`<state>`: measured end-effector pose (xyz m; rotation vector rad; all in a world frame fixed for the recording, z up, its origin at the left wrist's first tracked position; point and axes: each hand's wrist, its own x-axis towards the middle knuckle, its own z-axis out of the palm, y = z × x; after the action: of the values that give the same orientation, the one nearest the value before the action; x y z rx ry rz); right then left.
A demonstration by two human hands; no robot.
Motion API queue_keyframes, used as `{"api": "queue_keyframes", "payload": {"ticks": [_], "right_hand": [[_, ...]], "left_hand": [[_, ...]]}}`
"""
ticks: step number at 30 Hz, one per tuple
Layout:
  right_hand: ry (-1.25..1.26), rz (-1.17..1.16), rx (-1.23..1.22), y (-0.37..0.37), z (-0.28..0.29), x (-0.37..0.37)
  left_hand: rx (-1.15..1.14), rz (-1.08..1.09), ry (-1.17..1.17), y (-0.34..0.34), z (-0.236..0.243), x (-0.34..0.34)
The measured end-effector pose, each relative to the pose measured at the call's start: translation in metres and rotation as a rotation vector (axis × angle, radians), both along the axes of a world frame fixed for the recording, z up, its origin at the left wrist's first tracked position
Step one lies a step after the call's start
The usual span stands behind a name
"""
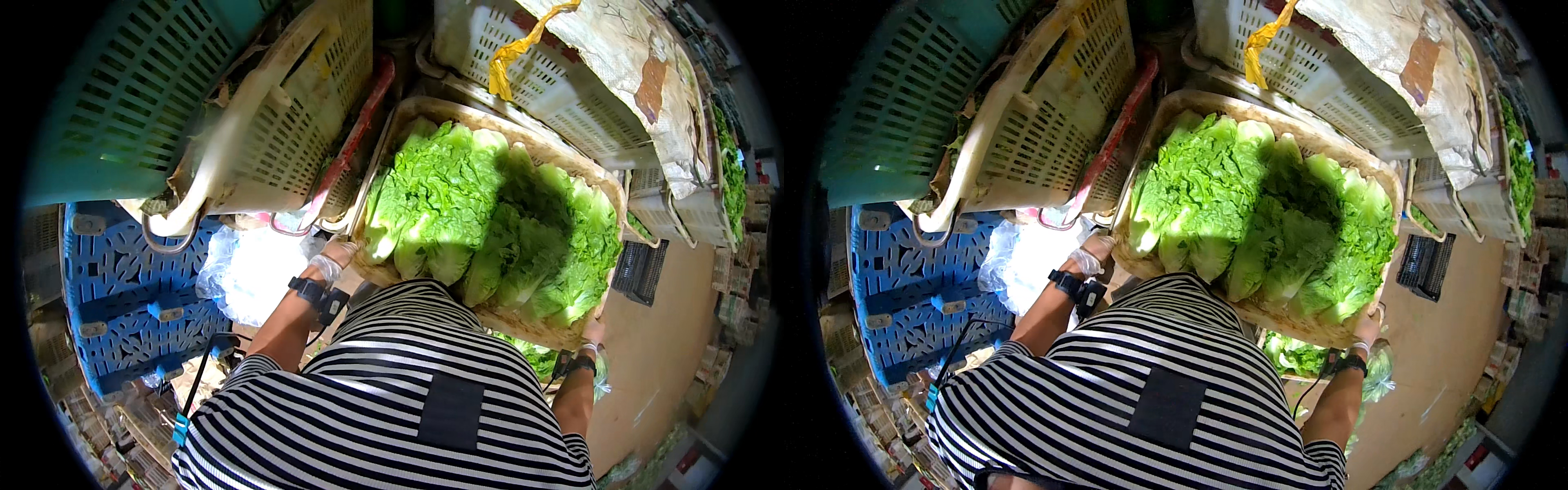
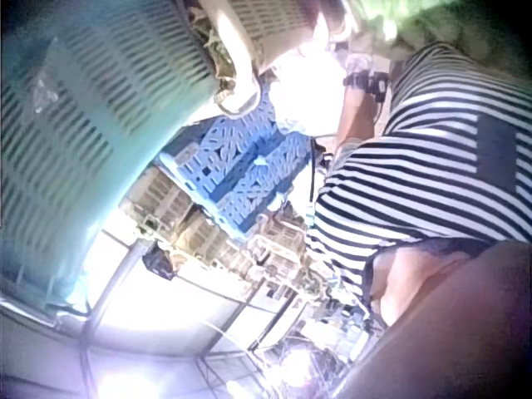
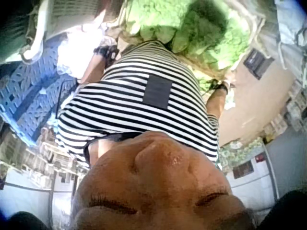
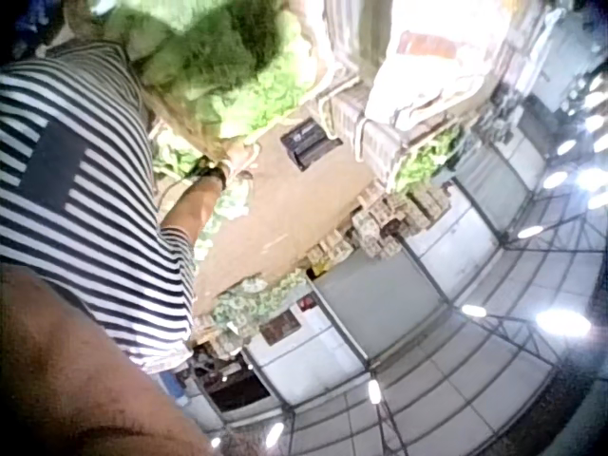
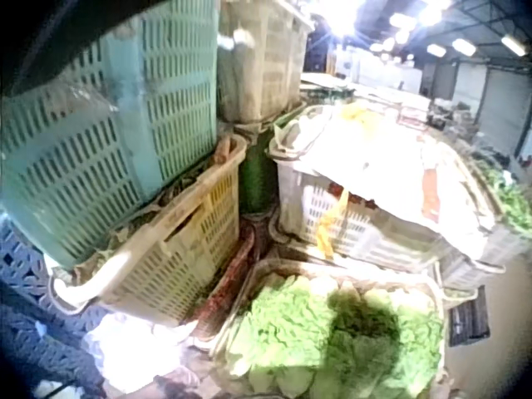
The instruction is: The person sorts heads of lettuce from plastic baskets, places them into a clear plastic bag, and then moves a full crate of lettuce onto a stack.
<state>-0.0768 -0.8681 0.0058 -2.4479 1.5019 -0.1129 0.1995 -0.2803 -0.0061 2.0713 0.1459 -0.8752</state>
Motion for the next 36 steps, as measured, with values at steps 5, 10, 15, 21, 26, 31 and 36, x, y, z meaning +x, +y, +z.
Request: {"api": "queue_keyframes", "payload": {"ticks": [5,10,15,21,26,31,36], "right_hand": [[-0.134,-0.021,0.188,-0.042,-0.028,-0.021],[-0.302,-0.049,0.204,-0.069,-0.070,-0.062],[-0.164,0.026,-0.006,-0.076,-0.083,-0.092],[-0.082,-0.089,0.180,-0.060,-0.040,-0.067],[0.004,-0.007,0.048,-0.011,-0.020,-0.038],[-0.064,-0.078,0.157,0.022,-0.052,-0.019],[-0.203,-0.164,0.252,0.022,-0.061,-0.020]], "left_hand": [[0.006,-0.013,0.245,-0.006,0.053,-0.003],[0.029,-0.048,0.216,-0.016,0.089,0.004],[0.018,-0.170,0.124,-0.020,0.091,0.011],[0.093,-0.332,-0.193,-0.010,0.069,0.010],[0.267,-0.190,-0.080,0.004,0.118,0.003],[0.327,-0.493,-0.360,0.036,0.072,0.031],[0.213,-0.213,-0.383,0.048,0.046,0.013]]}}
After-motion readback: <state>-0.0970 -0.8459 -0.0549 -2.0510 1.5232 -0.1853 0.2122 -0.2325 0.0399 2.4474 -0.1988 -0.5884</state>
